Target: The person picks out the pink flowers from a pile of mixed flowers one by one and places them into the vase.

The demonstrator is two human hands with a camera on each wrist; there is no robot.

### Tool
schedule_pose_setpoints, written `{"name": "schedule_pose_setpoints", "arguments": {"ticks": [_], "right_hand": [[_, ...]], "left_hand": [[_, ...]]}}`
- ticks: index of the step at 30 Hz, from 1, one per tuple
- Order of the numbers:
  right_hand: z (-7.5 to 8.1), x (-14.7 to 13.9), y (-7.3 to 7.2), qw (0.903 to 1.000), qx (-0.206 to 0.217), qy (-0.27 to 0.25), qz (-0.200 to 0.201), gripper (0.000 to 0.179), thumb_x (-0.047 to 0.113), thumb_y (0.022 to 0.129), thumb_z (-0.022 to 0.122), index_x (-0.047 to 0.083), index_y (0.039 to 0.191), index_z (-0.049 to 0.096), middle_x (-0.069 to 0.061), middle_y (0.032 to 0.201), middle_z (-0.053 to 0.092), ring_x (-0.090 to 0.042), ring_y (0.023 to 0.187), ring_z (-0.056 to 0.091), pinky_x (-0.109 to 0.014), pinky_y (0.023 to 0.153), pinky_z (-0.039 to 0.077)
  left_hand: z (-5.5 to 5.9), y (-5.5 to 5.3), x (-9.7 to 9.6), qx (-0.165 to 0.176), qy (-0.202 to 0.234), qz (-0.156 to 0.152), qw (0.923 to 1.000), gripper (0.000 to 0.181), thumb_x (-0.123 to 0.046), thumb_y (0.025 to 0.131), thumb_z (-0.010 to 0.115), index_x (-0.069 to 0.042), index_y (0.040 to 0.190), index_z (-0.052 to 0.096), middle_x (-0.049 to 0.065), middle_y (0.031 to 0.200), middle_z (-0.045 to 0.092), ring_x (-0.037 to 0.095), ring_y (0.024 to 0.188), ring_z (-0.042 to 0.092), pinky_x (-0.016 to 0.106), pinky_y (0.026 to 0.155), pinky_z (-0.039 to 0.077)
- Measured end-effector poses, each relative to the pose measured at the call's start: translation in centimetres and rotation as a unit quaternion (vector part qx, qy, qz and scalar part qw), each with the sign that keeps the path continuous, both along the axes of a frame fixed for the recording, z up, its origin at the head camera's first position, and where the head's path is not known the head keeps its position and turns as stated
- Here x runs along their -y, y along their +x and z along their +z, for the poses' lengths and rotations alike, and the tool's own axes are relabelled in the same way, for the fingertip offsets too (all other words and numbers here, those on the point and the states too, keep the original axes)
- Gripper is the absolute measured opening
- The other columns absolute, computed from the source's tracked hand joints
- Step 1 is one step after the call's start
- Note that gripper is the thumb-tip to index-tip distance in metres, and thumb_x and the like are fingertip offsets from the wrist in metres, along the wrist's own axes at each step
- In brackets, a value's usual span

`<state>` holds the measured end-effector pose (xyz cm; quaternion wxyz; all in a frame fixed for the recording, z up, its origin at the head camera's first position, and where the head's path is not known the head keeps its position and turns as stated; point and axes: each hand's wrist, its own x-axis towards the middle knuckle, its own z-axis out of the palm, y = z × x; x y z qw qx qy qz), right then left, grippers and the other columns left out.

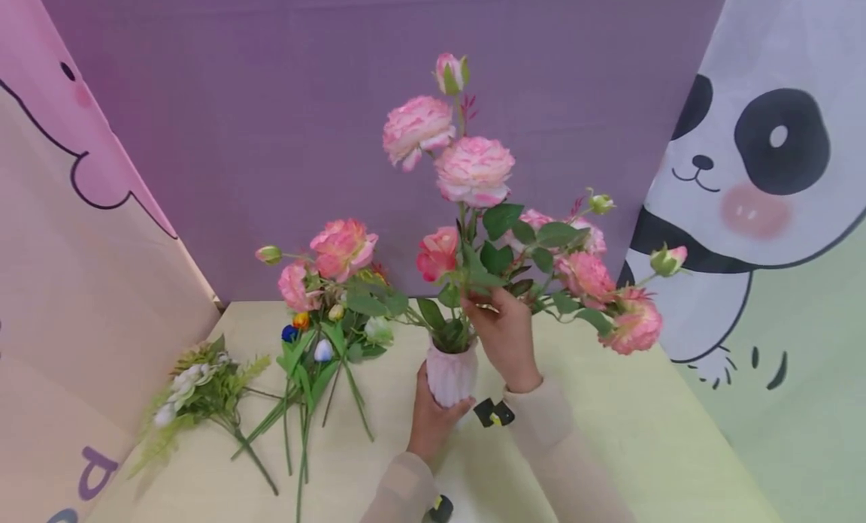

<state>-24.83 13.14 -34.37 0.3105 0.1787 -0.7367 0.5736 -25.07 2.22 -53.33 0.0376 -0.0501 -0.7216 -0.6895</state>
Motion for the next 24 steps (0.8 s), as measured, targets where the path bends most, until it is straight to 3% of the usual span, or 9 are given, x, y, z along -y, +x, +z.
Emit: {"name": "schedule_pose_setpoints", "arguments": {"ticks": [5,9,11,17,24], "right_hand": [[-0.6,0.2,0.1,0.9997,0.026,0.0,0.002,0.018,-0.003,0.084,0.067,-0.004,0.102,0.068,-0.018,0.098,0.069,-0.026,0.088,0.067,-0.026,0.075,0.057],[-1.1,0.2,0.1,0.9991,0.041,-0.006,0.01,0.019,-0.004,0.083,0.067,-0.004,0.102,0.068,-0.018,0.1,0.069,-0.029,0.088,0.067,-0.024,0.075,0.056],[-1.2,0.3,0.2,0.999,0.043,-0.004,0.008,0.019,-0.006,0.083,0.067,-0.005,0.102,0.068,-0.02,0.1,0.068,-0.032,0.088,0.066,-0.023,0.075,0.056],[0.3,1.0,1.7,0.9991,0.028,0.028,-0.015,0.018,-0.01,0.082,0.065,-0.009,0.1,0.067,-0.022,0.095,0.068,-0.035,0.085,0.066,-0.026,0.073,0.057],[-2.5,0.4,-0.2,0.997,-0.013,0.068,-0.034,0.016,-0.003,0.081,0.069,-0.001,0.096,0.07,-0.014,0.091,0.07,-0.027,0.081,0.069,-0.026,0.067,0.058]], "left_hand": [[-0.4,-0.1,0.0,-0.02,-0.006,0.004,0.9998,0.095,-0.022,0.07,0.083,-0.012,0.143,0.023,0.008,0.13,0.047,0.024,0.112,0.049,0.046,0.1,0.039],[-0.3,0.1,-0.1,-0.017,0.001,0.002,0.9999,0.095,-0.018,0.07,0.083,-0.012,0.144,0.023,0.008,0.13,0.048,0.022,0.11,0.049,0.043,0.099,0.039],[0.4,0.6,0.0,-0.017,0.0,0.001,0.9998,0.094,-0.014,0.07,0.083,-0.008,0.143,0.024,0.01,0.128,0.048,0.023,0.109,0.049,0.043,0.098,0.039],[3.5,2.0,0.4,-0.023,-0.004,-0.003,0.9997,0.089,-0.011,0.072,0.08,-0.001,0.141,0.025,0.014,0.126,0.049,0.024,0.107,0.05,0.043,0.096,0.041],[3.7,1.9,0.4,-0.03,0.004,0.0,0.9996,0.09,-0.01,0.07,0.081,0.0,0.14,0.026,0.013,0.121,0.052,0.021,0.101,0.051,0.037,0.092,0.042]]}}
